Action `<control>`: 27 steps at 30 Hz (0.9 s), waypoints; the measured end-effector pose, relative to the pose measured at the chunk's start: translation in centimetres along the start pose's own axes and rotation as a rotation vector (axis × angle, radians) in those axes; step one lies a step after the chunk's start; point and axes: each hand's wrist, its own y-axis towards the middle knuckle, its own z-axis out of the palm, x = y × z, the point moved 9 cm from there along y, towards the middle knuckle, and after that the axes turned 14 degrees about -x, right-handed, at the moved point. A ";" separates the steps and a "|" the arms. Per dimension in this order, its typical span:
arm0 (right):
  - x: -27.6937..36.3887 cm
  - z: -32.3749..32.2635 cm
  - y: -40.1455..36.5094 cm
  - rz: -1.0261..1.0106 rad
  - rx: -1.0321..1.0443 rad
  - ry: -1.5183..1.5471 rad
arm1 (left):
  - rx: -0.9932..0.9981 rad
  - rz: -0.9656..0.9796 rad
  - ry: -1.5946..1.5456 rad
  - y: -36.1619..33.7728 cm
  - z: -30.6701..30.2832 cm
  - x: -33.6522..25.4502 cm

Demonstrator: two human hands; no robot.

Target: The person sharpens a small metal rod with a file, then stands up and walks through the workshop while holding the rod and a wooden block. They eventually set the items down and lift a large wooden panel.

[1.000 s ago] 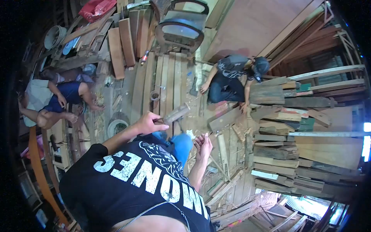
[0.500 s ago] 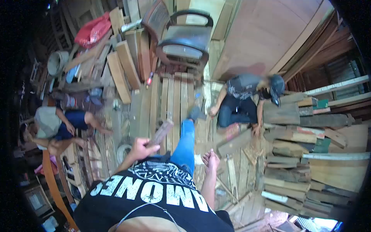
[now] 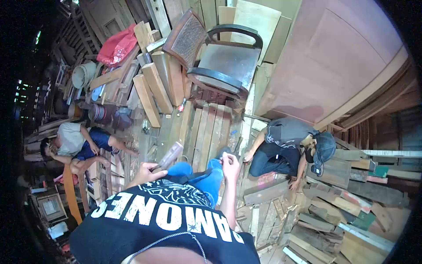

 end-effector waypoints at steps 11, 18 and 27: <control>10.7 6.4 2.1 -0.110 0.314 0.024 | -0.010 0.133 -0.040 10.3 2.0 -7.9; 16.8 6.4 6.7 -0.169 0.147 -0.076 | 0.141 -0.054 -0.167 19.8 3.4 -8.5; 28.8 8.8 17.0 -0.366 -0.153 -0.099 | 0.186 0.232 -0.146 39.3 3.8 -16.6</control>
